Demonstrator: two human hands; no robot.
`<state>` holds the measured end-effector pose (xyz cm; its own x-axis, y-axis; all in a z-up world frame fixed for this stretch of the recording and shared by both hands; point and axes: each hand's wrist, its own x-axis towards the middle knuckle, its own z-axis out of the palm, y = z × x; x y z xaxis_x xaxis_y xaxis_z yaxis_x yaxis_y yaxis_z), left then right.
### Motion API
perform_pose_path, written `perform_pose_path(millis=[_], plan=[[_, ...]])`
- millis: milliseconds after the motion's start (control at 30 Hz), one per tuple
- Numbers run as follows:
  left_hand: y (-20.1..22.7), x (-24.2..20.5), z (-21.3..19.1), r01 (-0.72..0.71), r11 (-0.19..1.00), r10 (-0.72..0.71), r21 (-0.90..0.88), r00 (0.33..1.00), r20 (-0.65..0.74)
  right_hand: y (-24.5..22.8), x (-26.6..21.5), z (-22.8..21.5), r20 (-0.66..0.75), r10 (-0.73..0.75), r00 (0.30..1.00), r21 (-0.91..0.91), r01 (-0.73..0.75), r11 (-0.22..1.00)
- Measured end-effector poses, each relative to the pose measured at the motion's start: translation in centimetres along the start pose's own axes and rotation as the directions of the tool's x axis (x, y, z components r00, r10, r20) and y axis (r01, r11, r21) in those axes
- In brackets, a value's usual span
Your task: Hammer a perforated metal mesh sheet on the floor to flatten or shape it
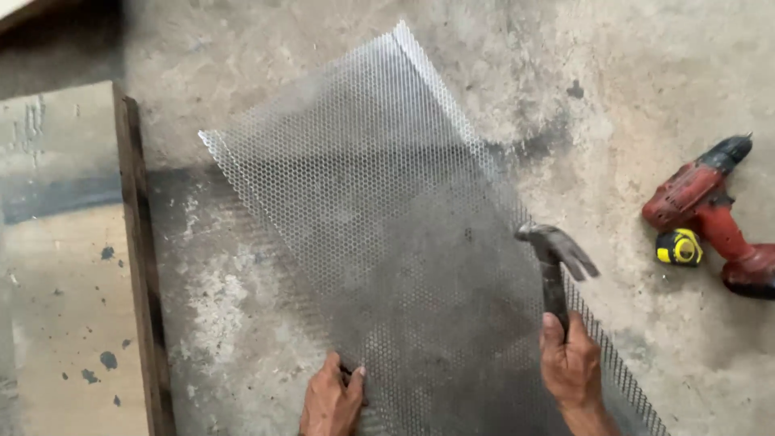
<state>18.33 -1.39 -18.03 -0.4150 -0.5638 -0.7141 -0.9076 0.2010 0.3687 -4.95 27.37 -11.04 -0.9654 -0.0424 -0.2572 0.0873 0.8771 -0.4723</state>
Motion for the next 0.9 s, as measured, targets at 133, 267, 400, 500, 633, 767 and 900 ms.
perform_pose_path(millis=[133,267,400,500,633,767,900], plan=[[-1.1,0.6,1.0,0.028,0.999,-0.028,-0.022,1.000,0.003,3.7,0.4,2.0,0.026,-0.019,0.999,-0.227,0.025,0.974],[0.8,-0.8,-0.2,0.120,0.992,-0.120,-0.045,0.993,0.006,2.6,-0.7,-0.2,0.049,0.123,0.991,-0.020,-0.122,0.992],[0.0,-0.3,-0.1,0.087,0.996,-0.085,0.035,0.996,-0.034,4.5,-1.3,-0.4,0.001,0.011,1.000,-0.076,-0.011,0.997],[-0.8,0.6,0.1,0.074,0.997,-0.072,0.028,0.996,-0.061,7.2,-1.7,0.2,0.074,0.071,0.995,-0.045,-0.068,0.997],[2.7,-1.3,-2.6,0.146,0.986,-0.147,0.077,0.989,0.005,3.8,-2.3,-0.4,0.207,0.177,0.962,-0.114,-0.157,0.981],[3.7,-1.9,-3.3,0.170,0.985,-0.171,0.024,0.985,0.029,8.6,-3.5,-0.1,0.173,0.203,0.964,-0.123,-0.184,0.975],[4.9,-1.5,-4.0,0.074,0.997,-0.073,-0.030,0.997,0.005,8.5,-3.8,-0.3,0.100,0.085,0.991,-0.232,-0.060,0.971]])
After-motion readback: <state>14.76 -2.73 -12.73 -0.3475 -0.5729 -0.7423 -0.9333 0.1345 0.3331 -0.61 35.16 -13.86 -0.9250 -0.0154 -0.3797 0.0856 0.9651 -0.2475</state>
